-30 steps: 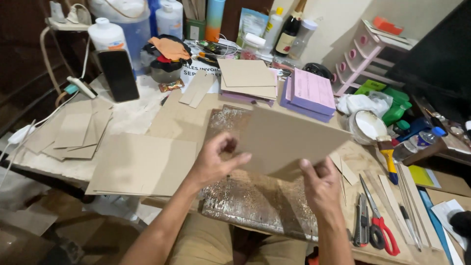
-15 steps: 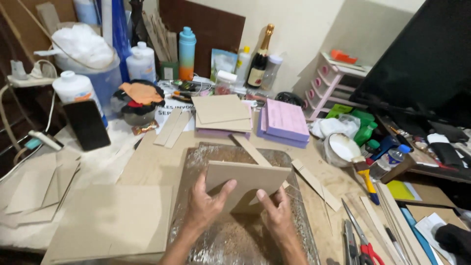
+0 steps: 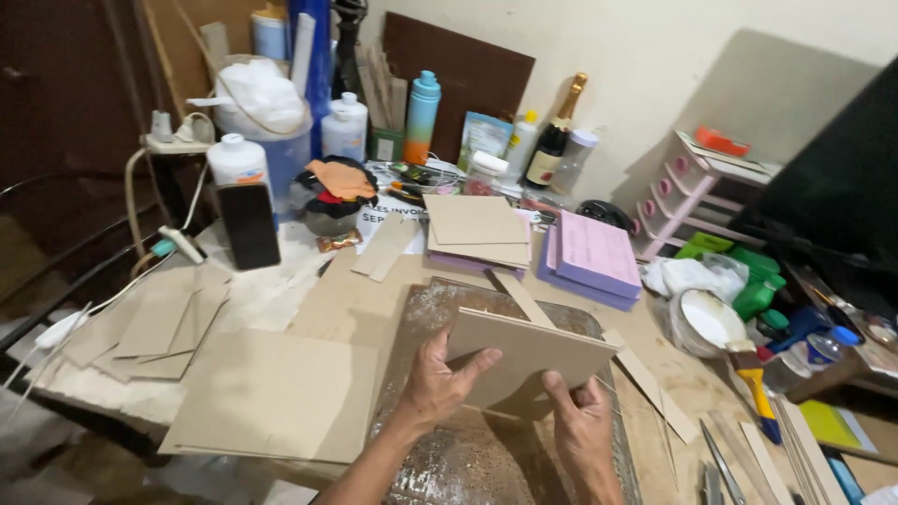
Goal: Cutting and folding cardboard sheets using a utility knife and a straight edge to create specific shapes.
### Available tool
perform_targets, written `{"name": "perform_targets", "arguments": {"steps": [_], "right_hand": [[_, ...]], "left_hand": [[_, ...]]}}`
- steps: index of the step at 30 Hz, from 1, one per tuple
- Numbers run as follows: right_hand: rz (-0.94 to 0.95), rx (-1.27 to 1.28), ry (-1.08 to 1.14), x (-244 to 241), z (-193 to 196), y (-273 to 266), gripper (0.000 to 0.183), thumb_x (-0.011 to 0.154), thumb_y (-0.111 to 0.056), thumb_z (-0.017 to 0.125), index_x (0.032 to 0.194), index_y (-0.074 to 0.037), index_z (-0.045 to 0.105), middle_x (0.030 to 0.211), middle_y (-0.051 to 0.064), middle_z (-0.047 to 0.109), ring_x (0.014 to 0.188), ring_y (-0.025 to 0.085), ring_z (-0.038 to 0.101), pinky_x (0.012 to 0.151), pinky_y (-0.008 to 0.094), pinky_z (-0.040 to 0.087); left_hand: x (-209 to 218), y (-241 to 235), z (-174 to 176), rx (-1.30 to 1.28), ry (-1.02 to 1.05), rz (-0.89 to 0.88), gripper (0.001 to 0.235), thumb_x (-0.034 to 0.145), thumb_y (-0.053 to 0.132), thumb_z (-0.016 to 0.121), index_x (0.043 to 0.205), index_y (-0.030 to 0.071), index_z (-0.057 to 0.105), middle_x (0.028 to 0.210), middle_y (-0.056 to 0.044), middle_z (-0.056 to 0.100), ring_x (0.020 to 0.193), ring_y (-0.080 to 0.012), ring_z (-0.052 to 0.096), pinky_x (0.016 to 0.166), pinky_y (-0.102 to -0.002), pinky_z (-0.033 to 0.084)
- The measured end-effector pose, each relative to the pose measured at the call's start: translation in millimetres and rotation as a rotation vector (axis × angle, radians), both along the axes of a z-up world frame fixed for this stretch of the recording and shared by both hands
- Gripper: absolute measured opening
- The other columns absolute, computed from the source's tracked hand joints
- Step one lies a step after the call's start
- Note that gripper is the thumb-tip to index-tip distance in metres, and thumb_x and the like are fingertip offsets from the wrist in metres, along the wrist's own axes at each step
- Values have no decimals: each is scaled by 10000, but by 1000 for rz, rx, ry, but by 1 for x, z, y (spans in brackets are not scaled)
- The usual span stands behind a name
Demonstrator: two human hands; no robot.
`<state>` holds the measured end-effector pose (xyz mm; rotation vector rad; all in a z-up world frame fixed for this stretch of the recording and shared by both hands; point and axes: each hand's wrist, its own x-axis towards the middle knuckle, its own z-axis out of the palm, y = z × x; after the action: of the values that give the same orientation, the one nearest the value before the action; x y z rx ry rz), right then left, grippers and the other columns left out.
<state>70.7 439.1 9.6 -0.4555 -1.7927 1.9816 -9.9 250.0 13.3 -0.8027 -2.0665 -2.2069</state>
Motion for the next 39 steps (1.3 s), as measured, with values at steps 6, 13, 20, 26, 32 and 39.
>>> {"name": "perform_targets", "arguments": {"steps": [6, 13, 20, 26, 32, 39], "right_hand": [[-21, -23, -90, -2, 1, -4, 682, 734, -281, 710, 1330, 31, 599, 1232, 243, 721, 1162, 356, 672, 976, 543, 591], [-6, 65, -104, 22, 25, -16, 560, 724, -305, 749, 1185, 12, 714, 1111, 227, 804, 968, 352, 752, 730, 524, 656], [56, -38, -62, 37, 30, -23, 556, 723, -281, 757, 1189, 19, 711, 1183, 214, 790, 1007, 342, 713, 773, 510, 614], [87, 392, -149, 17, 13, 20, 367, 770, -271, 812, 1008, 7, 805, 988, 137, 865, 898, 191, 768, 760, 334, 613], [91, 449, 59, -3, 14, 27, 260, 929, -127, 752, 1139, 26, 731, 965, 180, 763, 964, 234, 674, 920, 516, 563], [149, 456, 153, -28, -49, 72, 83, 959, -96, 719, 1029, -55, 739, 845, 93, 759, 795, 162, 639, 786, 396, 568]], "left_hand": [[-1, -3, -12, -42, 16, -74, 790, 916, 415, 665, 1548, 113, 300, 1398, -192, 628, 1238, -270, 651, 1174, -494, 391], [30, -24, 37, -126, -389, -82, 646, 847, 473, 629, 1385, 125, 547, 1286, -103, 739, 1064, -245, 792, 790, -336, 732], [40, -26, 5, -105, -396, 63, 1134, 793, 561, 722, 1575, -14, 136, 1570, -146, 478, 1506, -231, 403, 1258, -354, 251], [24, -32, 39, -301, -259, 25, 602, 825, 493, 691, 1311, 143, 632, 1242, -39, 764, 1144, -191, 734, 961, -329, 609], [-23, -20, 20, -140, 155, -85, 558, 997, 351, 637, 1372, -46, 523, 1274, -237, 658, 1284, -410, 577, 1122, -615, 417], [-44, -7, -19, -144, 114, -85, 542, 998, 345, 647, 1352, -48, 530, 1270, -250, 662, 1272, -401, 588, 1117, -594, 426]]}}
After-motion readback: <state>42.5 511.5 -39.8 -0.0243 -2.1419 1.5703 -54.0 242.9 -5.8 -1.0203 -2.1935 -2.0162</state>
